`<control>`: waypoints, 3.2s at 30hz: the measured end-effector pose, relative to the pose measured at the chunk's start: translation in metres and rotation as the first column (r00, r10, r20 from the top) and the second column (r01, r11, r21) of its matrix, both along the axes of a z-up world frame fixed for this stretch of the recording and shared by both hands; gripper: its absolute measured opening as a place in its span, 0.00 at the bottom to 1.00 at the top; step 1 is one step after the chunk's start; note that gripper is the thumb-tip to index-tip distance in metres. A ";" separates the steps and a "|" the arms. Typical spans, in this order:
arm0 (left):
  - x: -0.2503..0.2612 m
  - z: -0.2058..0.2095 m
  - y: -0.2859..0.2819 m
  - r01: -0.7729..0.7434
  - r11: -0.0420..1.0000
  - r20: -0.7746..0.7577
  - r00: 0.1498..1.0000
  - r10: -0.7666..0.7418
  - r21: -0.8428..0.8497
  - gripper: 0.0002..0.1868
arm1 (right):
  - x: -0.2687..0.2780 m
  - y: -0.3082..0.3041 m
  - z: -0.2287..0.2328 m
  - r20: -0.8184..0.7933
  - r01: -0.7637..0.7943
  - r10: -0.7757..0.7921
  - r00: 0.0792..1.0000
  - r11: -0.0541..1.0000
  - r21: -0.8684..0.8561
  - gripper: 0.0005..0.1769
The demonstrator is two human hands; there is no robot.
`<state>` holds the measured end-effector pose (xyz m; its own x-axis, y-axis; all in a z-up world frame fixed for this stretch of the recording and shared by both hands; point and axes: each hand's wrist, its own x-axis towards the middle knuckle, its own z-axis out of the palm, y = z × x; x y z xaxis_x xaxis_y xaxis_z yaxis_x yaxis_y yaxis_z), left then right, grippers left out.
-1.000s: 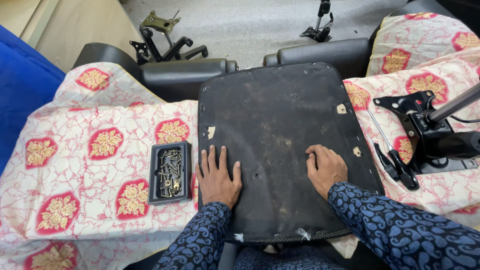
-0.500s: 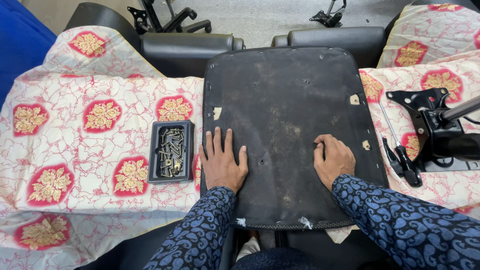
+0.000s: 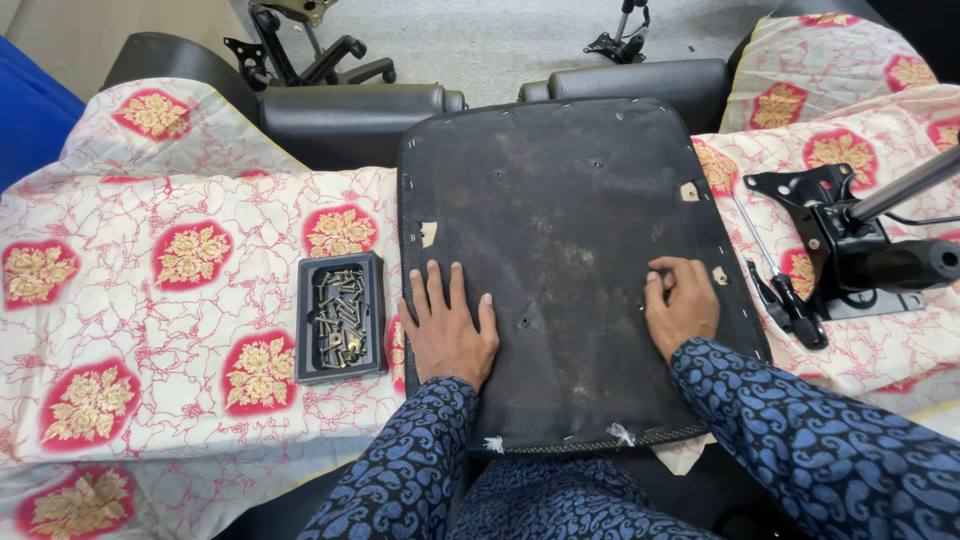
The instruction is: The person uses a screwdriver to fasten screws into a black seat cushion placed on a patterned cloth. They pick screws from a tray, align them with holes in the cushion, and tighten them with the screwdriver.
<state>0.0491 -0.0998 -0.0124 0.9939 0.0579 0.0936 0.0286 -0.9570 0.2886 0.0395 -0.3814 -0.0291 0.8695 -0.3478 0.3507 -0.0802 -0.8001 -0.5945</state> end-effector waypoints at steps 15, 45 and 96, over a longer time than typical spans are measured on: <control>0.000 0.003 -0.001 0.007 1.000 0.000 1.000 -0.007 0.011 0.35 | 0.046 -0.211 -0.075 -0.512 0.363 -0.426 0.746 0.904 -0.224 0.15; -0.012 0.010 0.022 0.103 0.978 0.008 0.995 -0.104 -0.181 0.35 | 0.065 0.015 0.034 -0.408 -0.074 0.043 0.912 0.996 -0.059 0.24; 0.087 -0.015 0.188 -0.036 0.982 -0.144 0.990 0.008 -0.188 0.09 | 0.057 0.159 0.027 -0.215 -0.587 0.584 0.783 0.808 0.056 0.09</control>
<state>0.1361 0.0884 -0.0271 0.9945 0.0829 -0.0632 0.1027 -0.8841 0.4558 0.0968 -0.2221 -0.0021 0.9573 0.2556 0.1351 0.2838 -0.7419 -0.6075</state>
